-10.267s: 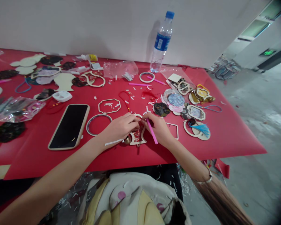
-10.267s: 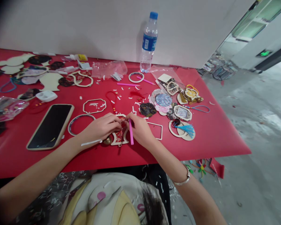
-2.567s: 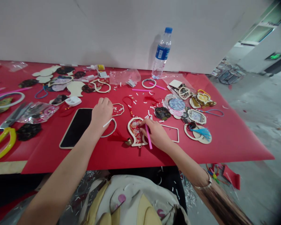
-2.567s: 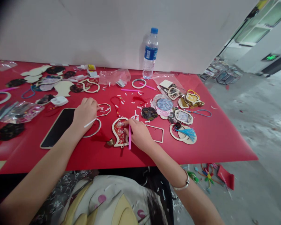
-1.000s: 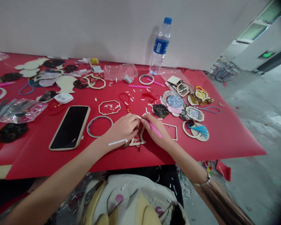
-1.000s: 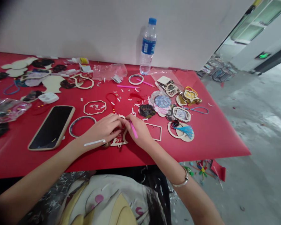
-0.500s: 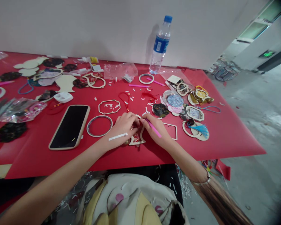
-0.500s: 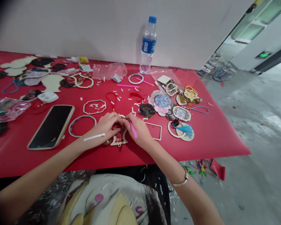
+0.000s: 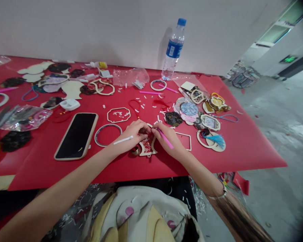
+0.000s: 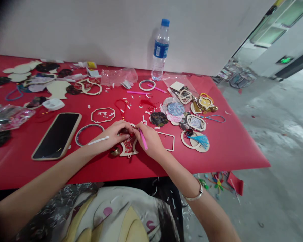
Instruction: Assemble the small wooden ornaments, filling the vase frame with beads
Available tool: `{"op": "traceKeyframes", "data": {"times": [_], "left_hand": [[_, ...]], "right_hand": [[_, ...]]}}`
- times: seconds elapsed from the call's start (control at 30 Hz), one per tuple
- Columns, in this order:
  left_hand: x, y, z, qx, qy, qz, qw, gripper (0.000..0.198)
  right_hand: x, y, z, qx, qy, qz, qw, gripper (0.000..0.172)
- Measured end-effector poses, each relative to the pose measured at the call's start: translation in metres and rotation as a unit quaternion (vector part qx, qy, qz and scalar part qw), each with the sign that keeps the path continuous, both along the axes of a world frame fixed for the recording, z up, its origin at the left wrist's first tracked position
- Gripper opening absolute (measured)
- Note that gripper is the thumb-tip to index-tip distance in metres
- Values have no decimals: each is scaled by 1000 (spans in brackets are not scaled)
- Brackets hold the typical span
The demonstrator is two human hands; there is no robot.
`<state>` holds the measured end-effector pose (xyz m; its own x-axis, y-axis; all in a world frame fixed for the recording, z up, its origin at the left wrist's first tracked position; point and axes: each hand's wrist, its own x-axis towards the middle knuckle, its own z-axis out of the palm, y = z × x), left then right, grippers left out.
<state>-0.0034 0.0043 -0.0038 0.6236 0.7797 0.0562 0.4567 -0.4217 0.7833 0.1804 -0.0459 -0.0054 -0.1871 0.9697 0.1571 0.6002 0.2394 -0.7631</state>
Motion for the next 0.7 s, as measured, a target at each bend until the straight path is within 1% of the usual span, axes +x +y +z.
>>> {"op": "traceKeyframes", "data": {"times": [0.13,0.2,0.27,0.37,0.53,0.6,0.7], "left_hand": [[-3,1,2,-5,-20,-19,1000,17],[-3,1,2,1,-20,-25,999,19],[-4,1,2,11,-15,-25,1000,20],[-5,1,1,26,-5,-32,999,19],[-7,1,1,41,-8,-42,998,19],[-7,1,1,41,-7,-42,998,19],[-6,0,3,39,1,-38,999,17]], "right_hand": [[-2,0,-2,11,-11,5,1000,8],[-3,-1,-4,18,-15,4,1000,7],[-3,-1,-4,34,-8,12,999,7],[-2,-2,-4,64,-6,44,997,8],[0,-2,-5,102,-105,68,987,16],[0,-2,-5,102,-118,68,986,17],[-2,-2,-6,80,-98,63,990,13]]}}
